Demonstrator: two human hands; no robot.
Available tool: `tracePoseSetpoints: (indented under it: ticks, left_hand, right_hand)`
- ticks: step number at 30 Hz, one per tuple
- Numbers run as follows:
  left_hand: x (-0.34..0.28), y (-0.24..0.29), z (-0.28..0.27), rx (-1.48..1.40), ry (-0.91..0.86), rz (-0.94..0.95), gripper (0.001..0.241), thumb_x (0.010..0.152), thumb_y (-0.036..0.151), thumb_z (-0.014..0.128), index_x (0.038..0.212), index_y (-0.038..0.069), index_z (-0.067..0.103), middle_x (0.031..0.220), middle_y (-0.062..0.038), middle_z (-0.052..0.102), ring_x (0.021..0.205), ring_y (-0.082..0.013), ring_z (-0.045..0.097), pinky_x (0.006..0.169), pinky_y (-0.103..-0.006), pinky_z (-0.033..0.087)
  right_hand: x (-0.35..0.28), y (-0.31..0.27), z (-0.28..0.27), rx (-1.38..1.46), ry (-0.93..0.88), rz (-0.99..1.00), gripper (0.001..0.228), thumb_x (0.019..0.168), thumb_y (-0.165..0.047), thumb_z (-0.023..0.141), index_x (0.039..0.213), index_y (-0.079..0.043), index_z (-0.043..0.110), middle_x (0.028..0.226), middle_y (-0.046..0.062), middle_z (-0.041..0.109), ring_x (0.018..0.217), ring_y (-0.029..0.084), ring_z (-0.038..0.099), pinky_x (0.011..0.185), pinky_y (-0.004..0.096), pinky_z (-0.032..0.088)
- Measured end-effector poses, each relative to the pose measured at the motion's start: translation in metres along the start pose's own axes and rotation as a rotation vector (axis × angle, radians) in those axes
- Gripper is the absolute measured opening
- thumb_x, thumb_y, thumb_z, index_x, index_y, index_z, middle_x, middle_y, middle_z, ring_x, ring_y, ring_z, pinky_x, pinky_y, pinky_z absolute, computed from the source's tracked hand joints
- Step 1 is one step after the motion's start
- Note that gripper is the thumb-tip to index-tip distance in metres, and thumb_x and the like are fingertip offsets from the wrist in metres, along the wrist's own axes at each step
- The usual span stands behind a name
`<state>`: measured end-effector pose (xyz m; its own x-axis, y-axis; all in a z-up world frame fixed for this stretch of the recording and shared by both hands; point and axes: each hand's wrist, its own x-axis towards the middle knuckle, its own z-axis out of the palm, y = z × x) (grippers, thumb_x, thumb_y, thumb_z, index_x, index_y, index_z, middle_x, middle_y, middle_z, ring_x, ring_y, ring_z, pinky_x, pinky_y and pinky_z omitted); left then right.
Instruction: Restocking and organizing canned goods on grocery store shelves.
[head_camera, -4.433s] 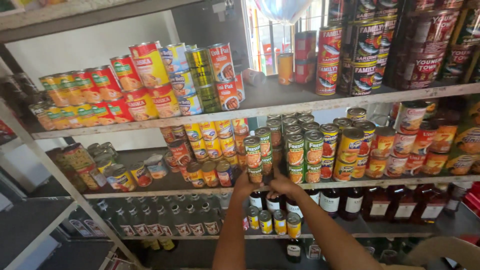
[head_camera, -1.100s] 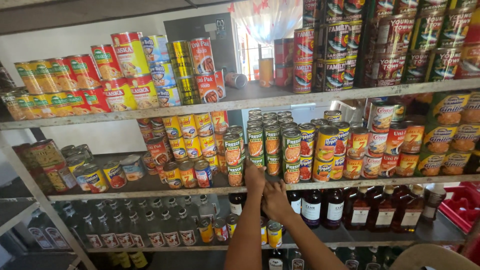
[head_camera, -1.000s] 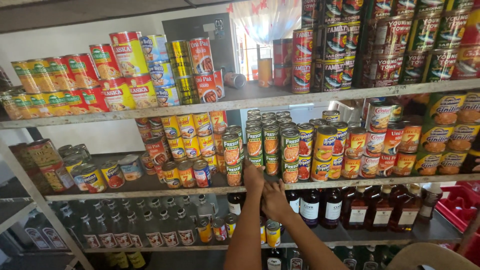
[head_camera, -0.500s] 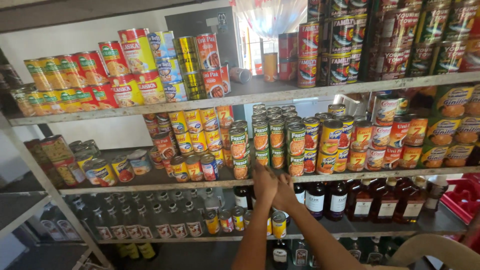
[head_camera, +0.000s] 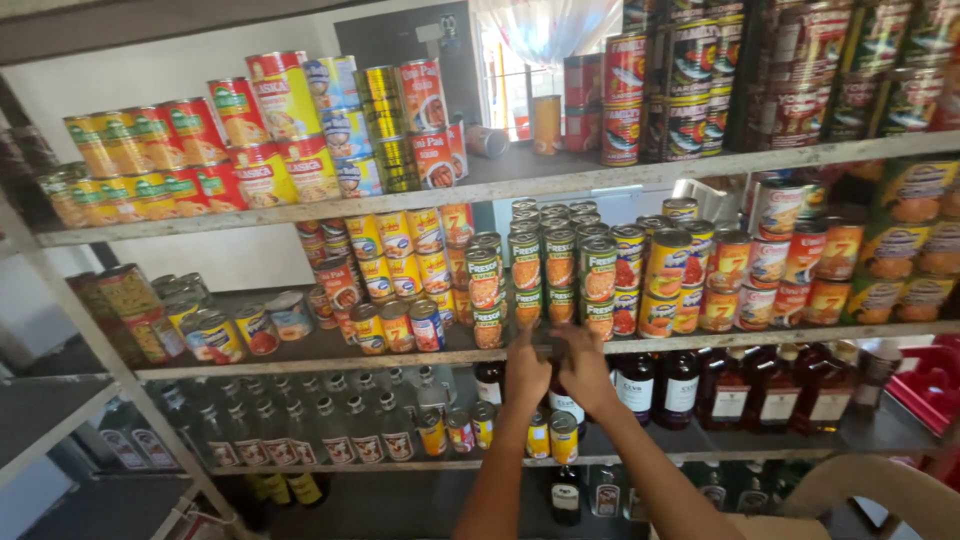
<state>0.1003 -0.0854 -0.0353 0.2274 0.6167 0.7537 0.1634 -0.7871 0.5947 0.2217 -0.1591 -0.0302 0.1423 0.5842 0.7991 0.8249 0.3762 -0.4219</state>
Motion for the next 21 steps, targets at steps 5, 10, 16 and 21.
tracePoseSetpoints:
  ticks: [5,10,16,21]
  left_hand:
    - [0.012,0.015,0.036,0.21,0.13,0.067,0.056,0.08,0.009,0.073,0.133,-0.003,0.057,0.122,-0.032,0.065,0.113,-0.049,0.06,0.094,-0.0507,0.048]
    - [0.027,0.057,0.063,0.007,-0.029,-0.168,0.056,0.087,0.026,0.079,0.134,0.001,0.059,0.124,-0.023,0.069,0.119,-0.042,0.062,0.098,-0.0468,0.05]
    - [0.021,0.046,0.096,0.412,0.162,-0.033,0.078,0.067,0.035,0.086,0.126,-0.008,0.057,0.106,-0.03,0.07,0.103,-0.0449,0.067,0.098,-0.0601,0.042]
    - [0.023,0.041,0.073,0.404,-0.035,-0.227,0.033,0.095,0.032,0.071,0.109,0.002,0.069,0.105,-0.023,0.072,0.104,-0.0417,0.065,0.096,-0.0518,0.047]
  right_hand:
    - [-0.003,-0.002,-0.051,0.026,0.205,0.111,0.057,0.075,0.011,0.055,0.13,-0.005,0.052,0.13,0.023,0.058,0.126,0.043,0.053,0.11,0.045,0.042]
    - [-0.002,0.027,-0.064,0.166,0.01,0.269,0.066,0.076,0.006,0.052,0.14,-0.007,0.042,0.128,0.028,0.059,0.122,0.044,0.057,0.101,0.049,0.046]
    - [-0.007,0.056,-0.062,-0.146,-0.211,0.374,0.068,0.081,-0.006,0.06,0.145,-0.012,0.037,0.11,0.023,0.072,0.118,0.041,0.063,0.119,0.06,0.024]
    - [-0.01,0.052,-0.055,0.026,-0.185,0.157,0.076,0.073,0.004,0.055,0.147,-0.008,0.04,0.132,0.025,0.06,0.128,0.05,0.046,0.11,0.056,0.037]
